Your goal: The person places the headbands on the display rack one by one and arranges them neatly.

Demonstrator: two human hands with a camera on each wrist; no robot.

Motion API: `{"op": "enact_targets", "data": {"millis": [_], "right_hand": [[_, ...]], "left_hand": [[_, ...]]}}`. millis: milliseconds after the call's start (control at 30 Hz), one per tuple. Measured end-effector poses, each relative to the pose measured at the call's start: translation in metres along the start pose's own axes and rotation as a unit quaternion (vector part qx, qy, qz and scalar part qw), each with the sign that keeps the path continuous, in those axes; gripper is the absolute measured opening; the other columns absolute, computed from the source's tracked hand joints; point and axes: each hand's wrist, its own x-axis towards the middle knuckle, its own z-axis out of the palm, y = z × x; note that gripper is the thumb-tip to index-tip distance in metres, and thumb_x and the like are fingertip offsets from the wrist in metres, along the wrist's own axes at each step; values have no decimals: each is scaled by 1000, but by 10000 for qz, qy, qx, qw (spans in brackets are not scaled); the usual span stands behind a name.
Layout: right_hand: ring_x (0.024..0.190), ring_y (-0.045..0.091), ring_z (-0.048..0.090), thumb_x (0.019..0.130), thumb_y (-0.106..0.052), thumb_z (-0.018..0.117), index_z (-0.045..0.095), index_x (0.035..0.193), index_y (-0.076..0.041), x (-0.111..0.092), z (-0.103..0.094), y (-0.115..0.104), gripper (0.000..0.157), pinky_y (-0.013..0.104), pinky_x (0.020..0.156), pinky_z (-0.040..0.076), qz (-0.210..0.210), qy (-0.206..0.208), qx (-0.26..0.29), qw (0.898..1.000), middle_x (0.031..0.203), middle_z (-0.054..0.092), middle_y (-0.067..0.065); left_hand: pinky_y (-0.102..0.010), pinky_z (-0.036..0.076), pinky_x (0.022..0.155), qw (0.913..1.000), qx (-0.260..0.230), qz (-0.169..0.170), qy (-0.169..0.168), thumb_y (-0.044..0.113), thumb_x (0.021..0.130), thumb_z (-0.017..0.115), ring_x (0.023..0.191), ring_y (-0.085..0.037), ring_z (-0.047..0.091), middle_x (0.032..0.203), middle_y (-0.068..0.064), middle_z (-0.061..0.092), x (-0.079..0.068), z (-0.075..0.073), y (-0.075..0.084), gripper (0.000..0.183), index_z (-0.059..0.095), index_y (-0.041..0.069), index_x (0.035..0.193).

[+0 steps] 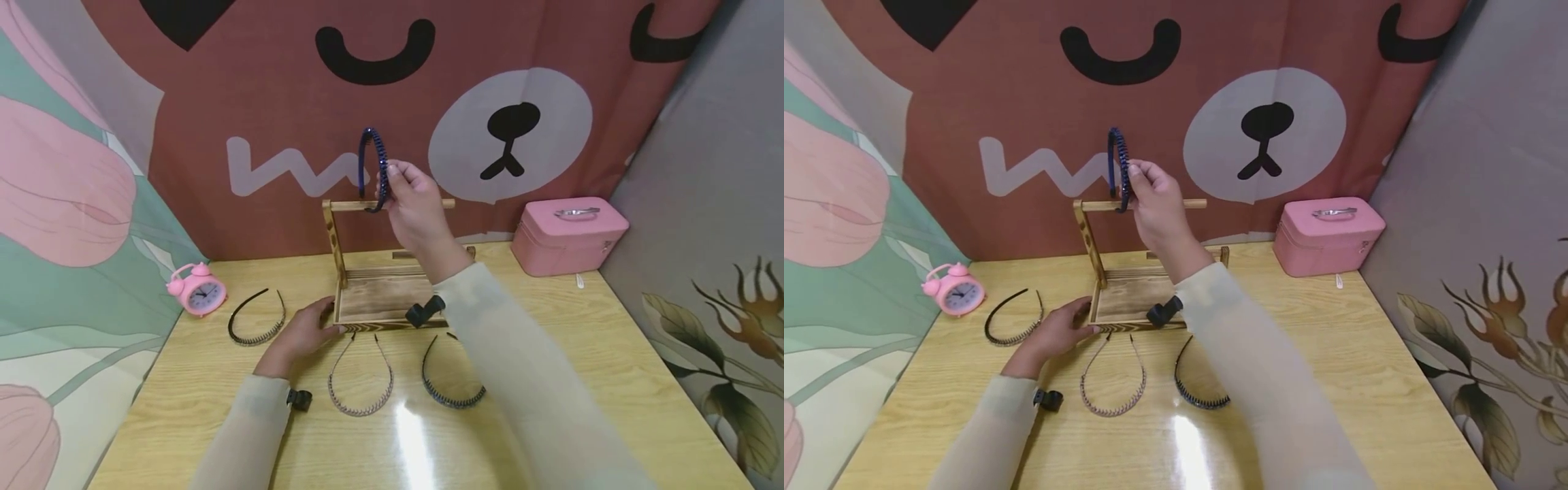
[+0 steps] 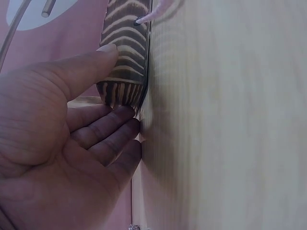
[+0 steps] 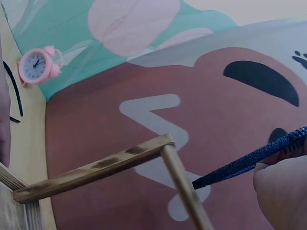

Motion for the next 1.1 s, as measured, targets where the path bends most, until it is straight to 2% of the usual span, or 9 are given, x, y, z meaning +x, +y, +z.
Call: {"op": "enact_targets", "data": {"millis": [167, 333, 500, 633, 733, 900, 1100], "right_hand": [[97, 21, 57, 118, -13, 47, 63, 119, -1, 5, 1, 14, 20, 39, 96, 48, 140, 126, -19, 9998, 110, 61, 11], [101, 19, 59, 117, -11, 49, 64, 120, 2, 6, 0, 37, 20, 30, 91, 52, 317, 153, -150, 9993, 117, 62, 11], [100, 15, 62, 115, -11, 54, 66, 129, 7, 4, -2, 69, 25, 25, 86, 55, 598, 290, -726, 9951, 116, 65, 6], [96, 11, 66, 114, -15, 59, 70, 129, 3, 1, -5, 89, 26, 28, 89, 56, 880, 358, -1377, 9859, 109, 69, 2], [94, 12, 67, 114, -18, 60, 73, 127, 0, 0, -4, 98, 25, 32, 90, 57, 938, 327, -1710, 9803, 107, 71, 2], [88, 12, 66, 114, -16, 61, 73, 128, 2, -1, -3, 106, 26, 27, 80, 57, 893, 208, -1844, 9786, 103, 70, 3], [89, 11, 68, 113, -16, 63, 75, 126, 1, -2, -3, 112, 24, 29, 84, 60, 939, 162, -1939, 9764, 106, 74, 5]], "left_hand": [[-60, 40, 128, 10000, 52, 44, 22, 31, 106, 75, 154, -45, 48, 166, -24, 50, 1, 0, 2, 79, 36, 4, 170], [-60, 41, 128, 10000, 67, -6, 9, 31, 106, 75, 154, -45, 48, 166, -24, 50, 1, 2, 2, 80, 36, 4, 170], [-60, 41, 128, 10000, 88, 1, 4, 31, 106, 75, 154, -45, 48, 166, -23, 50, 3, 1, 2, 80, 36, 3, 170], [-60, 39, 129, 10000, 64, 5, 6, 31, 106, 75, 155, -44, 46, 166, -22, 51, 4, 2, 1, 80, 36, 3, 170], [-60, 39, 129, 10000, 84, 33, 28, 30, 106, 75, 155, -45, 46, 166, -23, 51, 3, 2, 1, 78, 37, 3, 169], [-60, 39, 129, 9999, 118, 64, 54, 30, 106, 75, 154, -45, 47, 165, -23, 52, 3, 2, 0, 78, 37, 3, 169], [-60, 39, 129, 9999, 135, 40, 69, 31, 106, 75, 153, -46, 48, 164, -23, 53, 2, 1, 1, 79, 36, 2, 169]]}}
